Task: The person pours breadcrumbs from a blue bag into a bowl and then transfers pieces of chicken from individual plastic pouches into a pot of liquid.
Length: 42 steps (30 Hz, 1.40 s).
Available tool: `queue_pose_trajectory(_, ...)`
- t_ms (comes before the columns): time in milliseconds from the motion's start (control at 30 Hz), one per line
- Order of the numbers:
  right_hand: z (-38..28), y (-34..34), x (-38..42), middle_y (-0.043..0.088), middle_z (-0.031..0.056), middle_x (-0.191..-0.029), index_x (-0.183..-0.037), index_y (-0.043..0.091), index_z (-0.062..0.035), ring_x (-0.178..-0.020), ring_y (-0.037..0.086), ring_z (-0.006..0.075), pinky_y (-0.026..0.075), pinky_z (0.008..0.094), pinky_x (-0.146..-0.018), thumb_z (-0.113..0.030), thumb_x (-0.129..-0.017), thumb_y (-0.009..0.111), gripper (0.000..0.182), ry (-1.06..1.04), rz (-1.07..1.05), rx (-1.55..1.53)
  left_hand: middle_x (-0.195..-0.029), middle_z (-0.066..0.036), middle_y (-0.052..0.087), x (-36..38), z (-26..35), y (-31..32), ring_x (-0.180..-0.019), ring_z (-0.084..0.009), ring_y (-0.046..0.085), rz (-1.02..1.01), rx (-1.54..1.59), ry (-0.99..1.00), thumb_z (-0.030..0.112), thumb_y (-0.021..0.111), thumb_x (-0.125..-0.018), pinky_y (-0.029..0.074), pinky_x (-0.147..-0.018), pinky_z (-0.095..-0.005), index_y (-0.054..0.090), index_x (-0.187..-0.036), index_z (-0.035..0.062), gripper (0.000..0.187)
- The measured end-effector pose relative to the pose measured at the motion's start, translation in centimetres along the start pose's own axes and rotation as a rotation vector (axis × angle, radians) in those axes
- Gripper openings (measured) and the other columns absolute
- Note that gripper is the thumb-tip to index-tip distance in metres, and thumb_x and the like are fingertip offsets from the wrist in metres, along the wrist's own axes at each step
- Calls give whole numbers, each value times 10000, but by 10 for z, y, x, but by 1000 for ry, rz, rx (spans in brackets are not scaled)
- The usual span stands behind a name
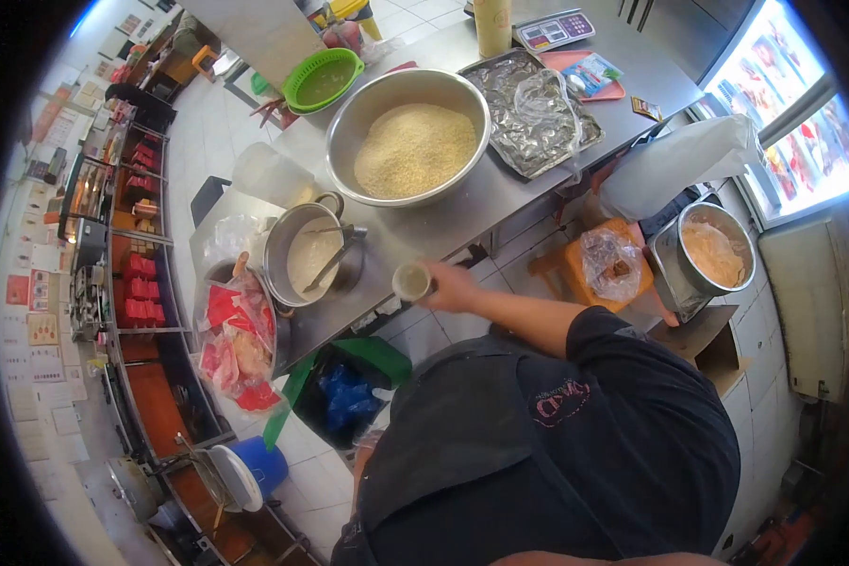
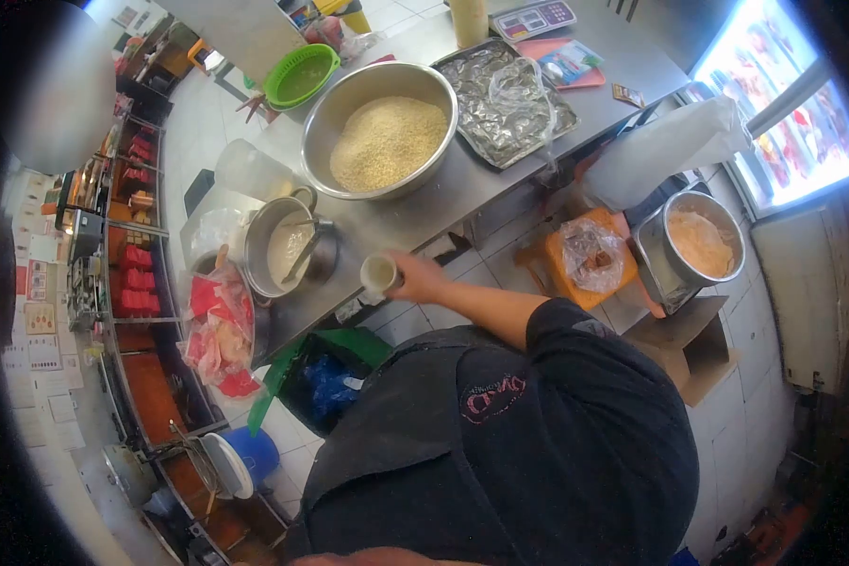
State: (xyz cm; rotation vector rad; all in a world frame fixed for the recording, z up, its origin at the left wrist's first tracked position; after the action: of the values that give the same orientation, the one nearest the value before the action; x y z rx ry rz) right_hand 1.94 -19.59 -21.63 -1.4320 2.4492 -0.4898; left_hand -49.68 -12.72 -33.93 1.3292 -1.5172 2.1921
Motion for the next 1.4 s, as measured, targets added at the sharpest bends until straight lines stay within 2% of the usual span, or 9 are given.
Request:
queue_pose_trajectory(100, -43, 8, 10, 693, 147, -1194, -1386, 557, -204, -1076, 666, 366, 531, 444, -871, -487, -746, 827, 750, -91, -329, 54, -1051, -157, 729, -14, -2, -6, -949, -338, 730, 32, -31, 36, 172, 620, -880, 600, -800, -413, 734, -1012, 119, 183)
queue_pose_trajectory(200, -93, -5, 8, 697, 159, -1154, -1350, 581, -169, -1044, 672, 371, 530, 443, -857, -482, -734, 836, 736, -282, -494, 5, -1062, -160, 726, -30, -3, -17, -949, -340, 732, 63, -61, 63, 146, 618, -877, 604, -794, -414, 735, -1020, 120, 186)
queue_pose_trajectory(300, -155, -40, 3, 697, 173, -1104, -1316, 594, -119, -1012, 676, 373, 532, 446, -834, -478, -715, 848, 744, -409, -533, -12, -1071, -162, 725, -43, 3, -30, -950, -342, 733, 88, -66, 90, 127, 617, -875, 606, -791, -415, 736, -1026, 122, 192)
queue_pose_trajectory(467, -244, -114, -2, 699, 161, -1070, -1278, 606, -36, -944, 687, 359, 538, 424, -774, -498, -673, 871, 806, -941, -251, -152, -1073, -162, 724, -58, 6, -38, -957, -343, 732, 117, 12, 49, 126, 616, -874, 605, -795, -416, 735, -1027, 121, 194)
queue_pose_trajectory(633, -313, -195, 2, 705, 117, -1059, -1266, 638, -41, -859, 700, 276, 538, 348, -715, -478, -668, 863, 774, -1109, -162, -121, -1076, -162, 723, -60, 12, -36, -963, -343, 730, 107, 61, 24, 124, 615, -873, 604, -799, -418, 735, -1028, 121, 195)
queue_pose_trajectory(733, -346, -227, 16, 740, 112, -1028, -1221, 649, 9, -699, 694, 226, 521, 319, -596, -506, -752, 845, 723, -1210, -59, -29, -1077, -163, 723, -68, 11, -34, -967, -343, 728, 87, 70, 28, 123, 615, -873, 603, -802, -418, 734, -1029, 121, 196)
queue_pose_trajectory(867, -376, -249, 36, 757, 72, -895, -1120, 708, -27, -540, 627, 152, 455, 277, -476, -401, -843, 807, 476, -1323, 175, -9, -1079, -163, 722, -87, 11, -41, -972, -343, 727, 66, 63, 35, 122, 614, -873, 602, -805, -419, 734, -1030, 121, 198)
queue_pose_trajectory(1000, -395, -262, 51, 741, 42, -813, -1029, 761, -101, -517, 567, 95, 387, 248, -438, -336, -861, 794, 291, -1439, 341, 99, -1082, -163, 722, -100, 13, -54, -978, -344, 725, 47, 59, 31, 121, 614, -872, 602, -808, -421, 733, -1031, 121, 199)
queue_pose_trajectory(1400, -406, -286, 78, 733, 53, -836, -1047, 751, -90, -580, 594, 127, 414, 274, -494, -355, -842, 804, 339, -1411, 475, 251, -1088, -163, 720, -121, 15, -86, -993, -344, 720, 28, 39, 28, 117, 611, -870, 599, -818, -424, 732, -1034, 120, 203)
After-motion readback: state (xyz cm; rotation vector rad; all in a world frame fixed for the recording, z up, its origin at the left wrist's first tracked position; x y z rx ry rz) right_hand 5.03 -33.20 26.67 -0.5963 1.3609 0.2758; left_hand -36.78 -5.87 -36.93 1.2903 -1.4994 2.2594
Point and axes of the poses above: each hand's wrist, its own x-axis away from the middle knuckle, its own y-axis out of the palm, z = x × y, the point moved 3 cm from there along -x, towards the middle knuckle
